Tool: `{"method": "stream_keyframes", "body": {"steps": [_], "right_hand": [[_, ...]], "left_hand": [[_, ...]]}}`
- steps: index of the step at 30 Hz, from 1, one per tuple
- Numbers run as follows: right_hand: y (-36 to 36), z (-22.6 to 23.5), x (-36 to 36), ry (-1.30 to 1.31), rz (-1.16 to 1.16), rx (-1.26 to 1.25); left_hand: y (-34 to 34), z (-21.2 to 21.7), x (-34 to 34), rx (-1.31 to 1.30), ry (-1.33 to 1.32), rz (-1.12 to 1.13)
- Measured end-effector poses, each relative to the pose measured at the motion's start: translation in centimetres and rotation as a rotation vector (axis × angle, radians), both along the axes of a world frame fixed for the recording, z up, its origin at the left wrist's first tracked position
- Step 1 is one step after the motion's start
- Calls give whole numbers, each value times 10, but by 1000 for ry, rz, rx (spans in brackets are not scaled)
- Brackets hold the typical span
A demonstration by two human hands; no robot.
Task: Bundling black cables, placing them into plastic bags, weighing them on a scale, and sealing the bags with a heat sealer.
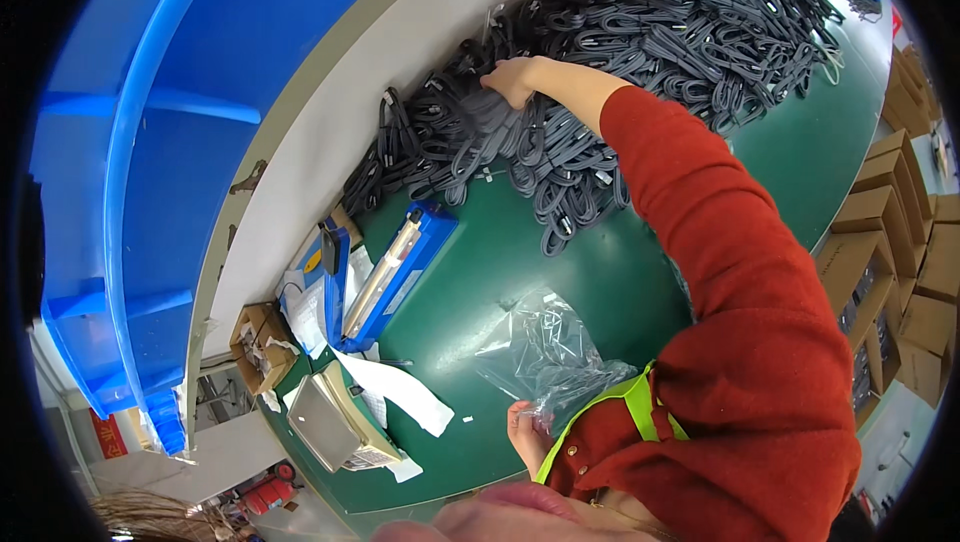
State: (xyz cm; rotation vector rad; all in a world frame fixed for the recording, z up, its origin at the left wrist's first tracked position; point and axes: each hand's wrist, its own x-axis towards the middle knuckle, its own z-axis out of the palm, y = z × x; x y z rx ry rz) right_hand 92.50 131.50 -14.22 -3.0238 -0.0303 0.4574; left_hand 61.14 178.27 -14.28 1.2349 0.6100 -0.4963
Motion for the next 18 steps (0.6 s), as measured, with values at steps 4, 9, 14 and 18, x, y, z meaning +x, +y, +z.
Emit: {"method": "stream_keyframes", "body": {"steps": [4,9,14,18], "right_hand": [[2,4,2,57,-15,-64],[18,18,1,-467,188,-56],[27,-30,-1,-163,294,-160],[37,-25,1,-72,236,-231]], "left_hand": [[1,0,-5,-17,1,21],[7,-4,-10,-38,11,21],[-4,7,-6,422,-223,-158],[4,12,-14,979,-990,-446]]}}
